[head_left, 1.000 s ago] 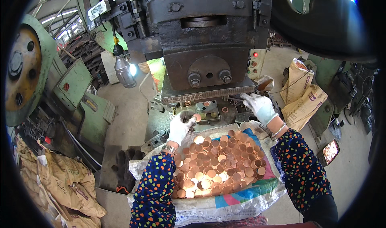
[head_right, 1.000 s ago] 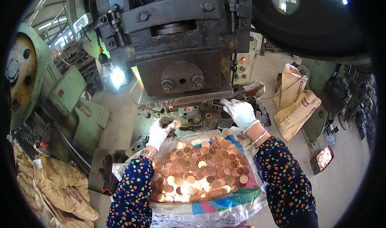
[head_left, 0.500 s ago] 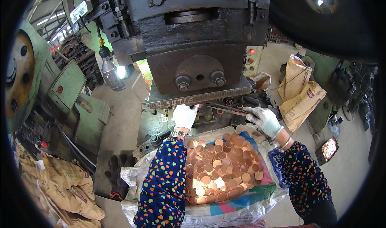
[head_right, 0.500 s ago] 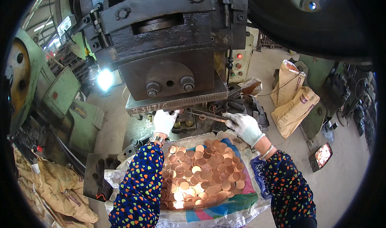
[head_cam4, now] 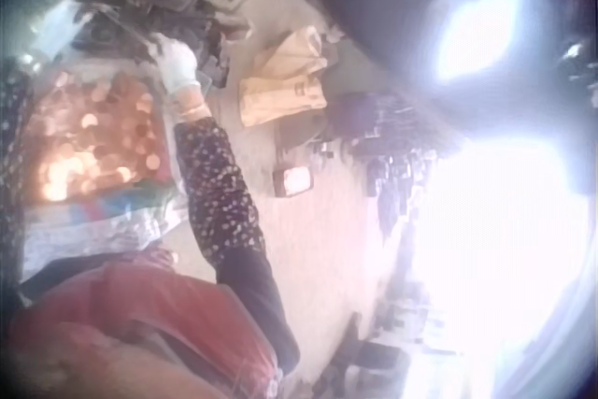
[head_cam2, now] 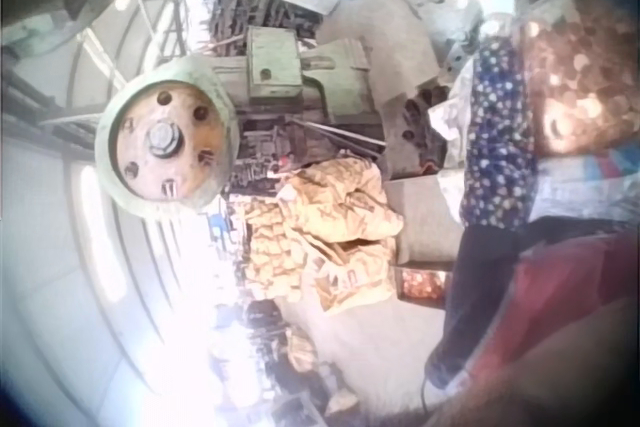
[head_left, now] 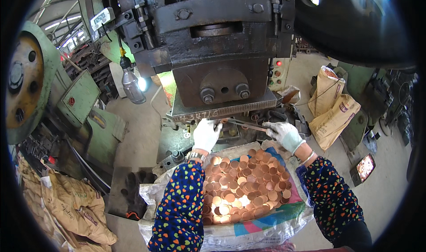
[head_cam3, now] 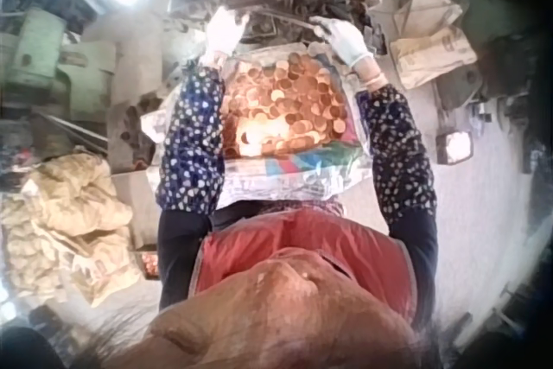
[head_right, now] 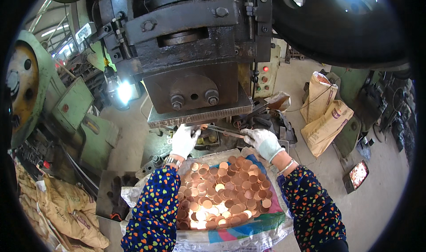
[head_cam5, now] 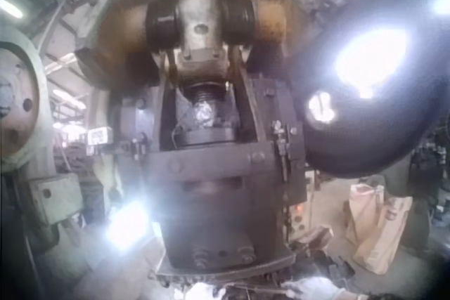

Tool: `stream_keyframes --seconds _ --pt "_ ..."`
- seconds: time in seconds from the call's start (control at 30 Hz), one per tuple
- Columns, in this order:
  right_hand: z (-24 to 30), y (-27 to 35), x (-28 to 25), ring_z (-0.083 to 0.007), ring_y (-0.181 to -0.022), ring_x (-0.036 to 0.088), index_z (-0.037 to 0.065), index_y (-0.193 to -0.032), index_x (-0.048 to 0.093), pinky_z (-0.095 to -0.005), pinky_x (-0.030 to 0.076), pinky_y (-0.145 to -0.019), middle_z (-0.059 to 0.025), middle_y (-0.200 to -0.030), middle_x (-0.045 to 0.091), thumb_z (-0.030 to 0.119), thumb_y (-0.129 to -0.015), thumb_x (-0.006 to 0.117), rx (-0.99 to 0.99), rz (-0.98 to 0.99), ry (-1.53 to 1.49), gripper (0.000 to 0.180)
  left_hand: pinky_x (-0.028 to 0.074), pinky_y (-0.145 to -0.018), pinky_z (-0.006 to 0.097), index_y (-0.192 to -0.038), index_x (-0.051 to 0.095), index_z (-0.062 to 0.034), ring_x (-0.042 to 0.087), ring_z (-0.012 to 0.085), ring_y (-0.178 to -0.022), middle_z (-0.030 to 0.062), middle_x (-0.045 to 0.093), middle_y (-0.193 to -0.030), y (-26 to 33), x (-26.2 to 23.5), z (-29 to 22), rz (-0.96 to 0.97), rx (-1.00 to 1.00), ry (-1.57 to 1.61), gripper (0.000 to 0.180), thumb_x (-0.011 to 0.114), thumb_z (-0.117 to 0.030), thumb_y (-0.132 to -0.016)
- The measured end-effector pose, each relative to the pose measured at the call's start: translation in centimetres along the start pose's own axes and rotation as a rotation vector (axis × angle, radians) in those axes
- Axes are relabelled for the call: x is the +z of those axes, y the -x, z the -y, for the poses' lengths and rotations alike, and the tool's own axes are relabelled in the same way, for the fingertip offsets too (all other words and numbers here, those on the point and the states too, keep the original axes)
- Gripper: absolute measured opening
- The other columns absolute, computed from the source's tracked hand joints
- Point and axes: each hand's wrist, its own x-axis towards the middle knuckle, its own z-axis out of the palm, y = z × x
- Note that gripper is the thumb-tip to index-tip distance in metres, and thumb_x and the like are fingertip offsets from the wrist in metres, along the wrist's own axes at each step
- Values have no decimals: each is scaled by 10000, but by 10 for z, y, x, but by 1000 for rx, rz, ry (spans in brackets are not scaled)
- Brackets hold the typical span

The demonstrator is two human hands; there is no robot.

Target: The person repeatedly picks copper discs from a large sack and places them into a press machine using tweezers. The person uses both hands to handle the discs and tweezers, feeding them one at a time into the machine's die area.

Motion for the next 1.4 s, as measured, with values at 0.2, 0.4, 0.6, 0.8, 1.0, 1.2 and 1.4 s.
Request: stream_keyframes --seconds 0.2,0.4,0.6,0.8,1.0,1.2,1.4 --pt "28 50 -6 -318 -792 629 139 -1174 604 -383 506 -689 -138 -865 656 302 -921 506 -3 2 -259 316 492 -792 361 -982 661 -140 609 267 -885 93 608 -934 66 -38 -9 363 -24 68 242 622 -319 -825" --pt "80 143 -20 -62 -689 557 8 -1150 613 -246 484 -633 -58 -750 632 192 -901 575 343 114 -733 312 461 -895 414 -1220 571 -201 548 302 -1067 110 549 -1186 113 -39 -25 629 107 -123 449 614 -391 -816" --pt "92 186 -9 -74 -744 565 -18 -1163 603 -255 490 -711 -70 -813 655 208 -895 593 509 128 -798 350 460 -871 407 -1091 616 -164 560 302 -1027 113 596 -1069 115 -24 -16 598 22 -118 382 655 -364 -769" --pt "94 187 -8 -66 -726 555 -16 -1160 608 -245 486 -696 -60 -792 647 198 -895 586 432 172 -826 342 469 -858 381 -1057 669 -167 580 253 -1035 57 631 -1106 121 -44 -13 557 8 -70 331 595 -394 -827" --pt "94 188 -2 -54 -738 563 -2 -1156 618 -235 490 -697 -66 -808 659 208 -894 601 475 171 -823 337 495 -760 402 -1018 667 -155 625 272 -915 74 672 -950 125 -67 -19 641 -26 -54 307 601 -377 -815" --pt "87 190 5 -52 -768 580 -7 -1151 622 -231 496 -706 -56 -864 677 211 -893 608 473 152 -879 338 488 -801 407 -1066 669 -141 634 304 -907 121 676 -977 126 -61 -6 534 -45 -5 383 587 -435 -836" --pt "90 193 1 -55 -730 563 -61 -1185 581 -213 481 -657 -34 -845 642 168 -905 605 555 71 -1209 362 475 -851 397 -1061 670 -145 617 293 -956 108 659 -1049 132 -55 2 351 56 -48 331 556 -391 -871"
